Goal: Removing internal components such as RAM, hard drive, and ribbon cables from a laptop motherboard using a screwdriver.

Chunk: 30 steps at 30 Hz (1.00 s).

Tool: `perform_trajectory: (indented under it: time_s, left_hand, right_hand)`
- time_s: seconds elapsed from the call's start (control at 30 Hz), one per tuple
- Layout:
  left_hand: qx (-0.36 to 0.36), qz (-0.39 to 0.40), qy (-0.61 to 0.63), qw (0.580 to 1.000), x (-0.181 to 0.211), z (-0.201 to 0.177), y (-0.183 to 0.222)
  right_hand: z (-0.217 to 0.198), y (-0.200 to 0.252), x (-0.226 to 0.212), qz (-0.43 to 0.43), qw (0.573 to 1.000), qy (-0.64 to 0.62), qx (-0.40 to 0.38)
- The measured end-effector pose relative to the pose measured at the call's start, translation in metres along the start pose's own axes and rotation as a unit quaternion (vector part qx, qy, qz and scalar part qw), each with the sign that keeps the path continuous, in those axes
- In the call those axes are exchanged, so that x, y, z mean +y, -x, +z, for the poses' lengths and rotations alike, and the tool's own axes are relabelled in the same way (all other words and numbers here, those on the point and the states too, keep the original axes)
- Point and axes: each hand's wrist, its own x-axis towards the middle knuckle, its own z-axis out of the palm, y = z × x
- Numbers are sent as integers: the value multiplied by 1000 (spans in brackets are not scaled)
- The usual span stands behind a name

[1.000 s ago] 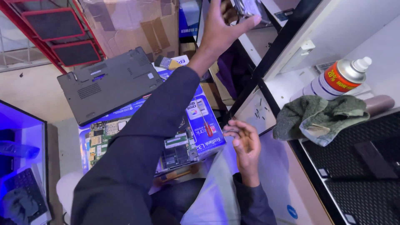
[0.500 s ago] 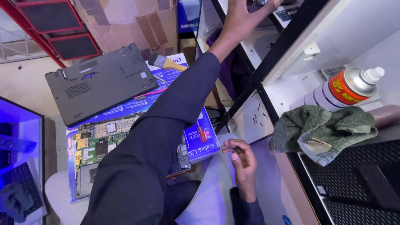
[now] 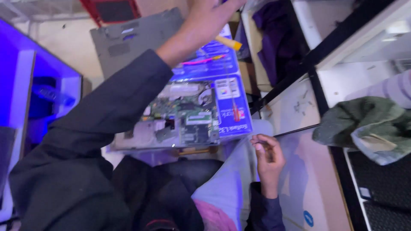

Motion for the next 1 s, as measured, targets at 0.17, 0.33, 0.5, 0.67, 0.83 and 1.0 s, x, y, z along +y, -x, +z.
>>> perform_trajectory:
  time_s: [0.17,0.33,0.5,0.67,0.83,1.0]
  left_hand:
    - [-14,-136,-102,985,90,-115,181]
    - [261,-303,-167,901,98,-110,330]
    - [308,-293,-187,885,82,-70,371]
    - [329,-236,-247,880,72,-63,377]
    - [355,-216,-279,866,67,-63,380]
    - [347,-216,-268,872,60,-56,386]
  right_hand:
    - [25,4,-24,-90,990,101,-46]
    - [63,4,-41,-170,975,129,-67]
    - [81,9,-45,-156,973,147,-85]
    - [88,13,-40,-157,969,161,-101]
    - [93,9,-38,-151,972,142,-112]
    - [94,9,-37,-143,976,134,-95]
